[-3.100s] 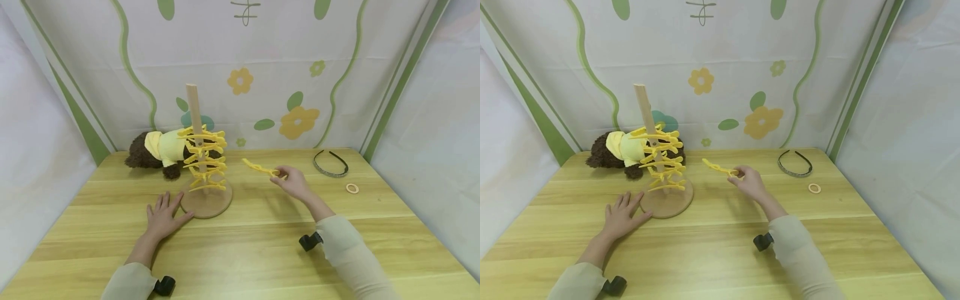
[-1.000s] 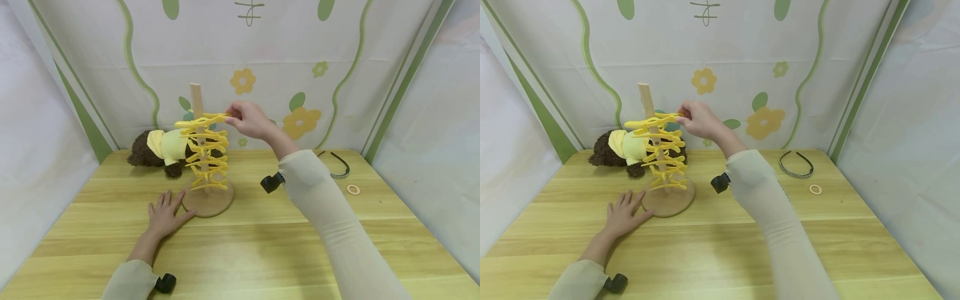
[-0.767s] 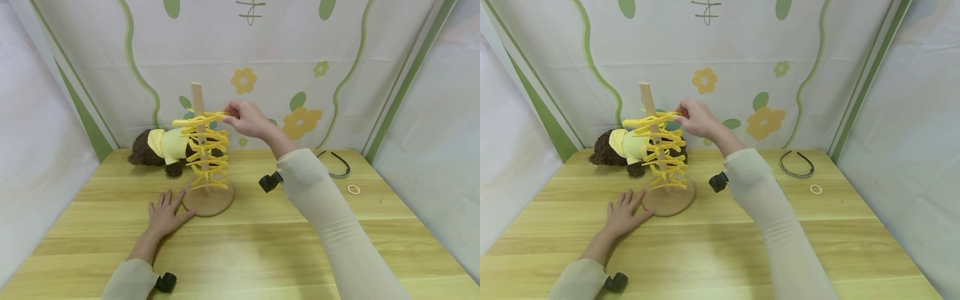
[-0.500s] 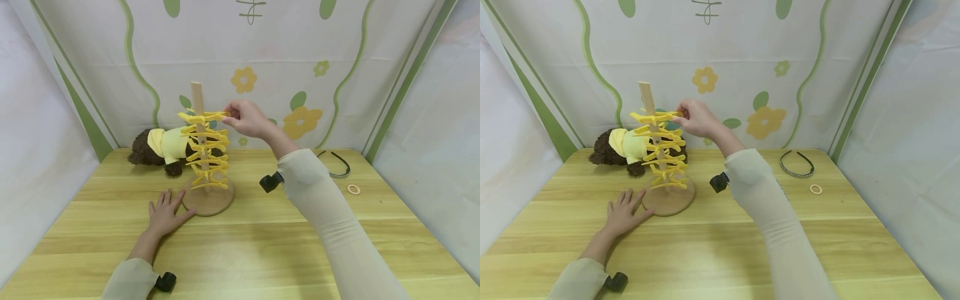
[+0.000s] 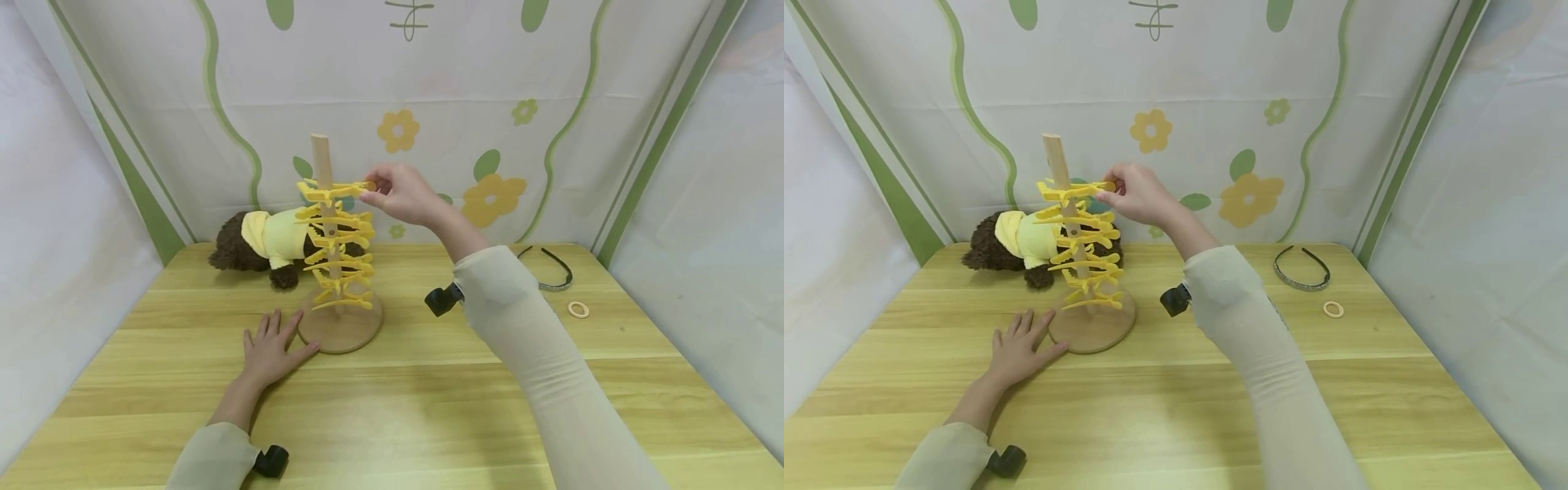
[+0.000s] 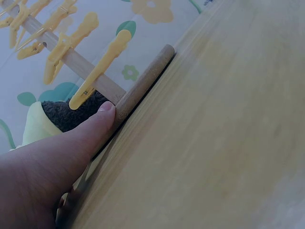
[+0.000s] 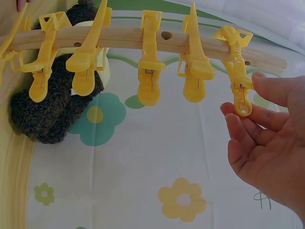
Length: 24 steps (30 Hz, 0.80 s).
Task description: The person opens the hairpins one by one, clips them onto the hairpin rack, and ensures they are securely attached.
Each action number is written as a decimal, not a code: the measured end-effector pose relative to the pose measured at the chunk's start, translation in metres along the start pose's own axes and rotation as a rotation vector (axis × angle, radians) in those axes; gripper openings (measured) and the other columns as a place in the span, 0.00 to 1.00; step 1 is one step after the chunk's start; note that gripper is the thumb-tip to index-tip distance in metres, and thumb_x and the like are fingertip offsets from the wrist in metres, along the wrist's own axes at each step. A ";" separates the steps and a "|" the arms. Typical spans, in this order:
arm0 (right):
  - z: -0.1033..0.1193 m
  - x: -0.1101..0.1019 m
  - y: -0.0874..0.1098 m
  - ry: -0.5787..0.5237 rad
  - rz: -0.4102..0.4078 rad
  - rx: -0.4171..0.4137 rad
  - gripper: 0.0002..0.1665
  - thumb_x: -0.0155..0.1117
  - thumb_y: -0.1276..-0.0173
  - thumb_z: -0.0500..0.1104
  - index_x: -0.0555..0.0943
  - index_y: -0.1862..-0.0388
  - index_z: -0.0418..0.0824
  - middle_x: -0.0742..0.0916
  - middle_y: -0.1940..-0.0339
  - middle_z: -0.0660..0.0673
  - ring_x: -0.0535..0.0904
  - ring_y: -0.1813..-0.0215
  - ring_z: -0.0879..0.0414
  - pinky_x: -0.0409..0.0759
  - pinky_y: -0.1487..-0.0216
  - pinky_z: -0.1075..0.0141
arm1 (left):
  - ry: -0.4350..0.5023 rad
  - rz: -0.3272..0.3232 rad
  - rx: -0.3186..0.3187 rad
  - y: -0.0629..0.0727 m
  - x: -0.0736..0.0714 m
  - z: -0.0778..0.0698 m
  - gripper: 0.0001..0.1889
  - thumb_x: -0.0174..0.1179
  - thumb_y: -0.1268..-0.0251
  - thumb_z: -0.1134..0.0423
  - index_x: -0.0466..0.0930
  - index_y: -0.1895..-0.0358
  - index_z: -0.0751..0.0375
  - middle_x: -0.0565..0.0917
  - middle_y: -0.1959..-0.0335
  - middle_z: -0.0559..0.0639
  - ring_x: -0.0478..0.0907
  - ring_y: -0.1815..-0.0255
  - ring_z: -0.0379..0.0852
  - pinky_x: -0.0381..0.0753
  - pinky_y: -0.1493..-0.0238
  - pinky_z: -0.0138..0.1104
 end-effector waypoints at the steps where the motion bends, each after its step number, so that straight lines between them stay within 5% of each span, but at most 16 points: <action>1: -0.001 0.000 0.000 0.004 0.003 0.002 0.17 0.56 0.38 0.43 0.74 0.54 0.34 0.78 0.65 0.46 0.72 0.63 0.57 0.70 0.61 0.68 | -0.001 0.000 0.000 0.000 0.001 0.000 0.42 0.47 0.51 0.32 0.53 0.34 0.52 0.47 0.37 0.70 0.39 0.38 0.66 0.29 0.50 0.63; 24: -0.008 -0.005 0.008 -0.006 -0.040 -0.012 0.26 0.53 0.38 0.51 0.69 0.44 0.38 0.77 0.54 0.47 0.71 0.55 0.58 0.68 0.55 0.65 | 0.014 0.019 -0.008 -0.004 0.001 0.005 0.44 0.47 0.51 0.32 0.51 0.34 0.53 0.46 0.36 0.70 0.38 0.38 0.67 0.29 0.51 0.63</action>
Point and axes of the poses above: each hand's wrist, its own y-axis away from the middle knuckle, its own x-axis out of the palm, z = x × y, the point moved 3 cm from there along -y, towards the middle knuckle
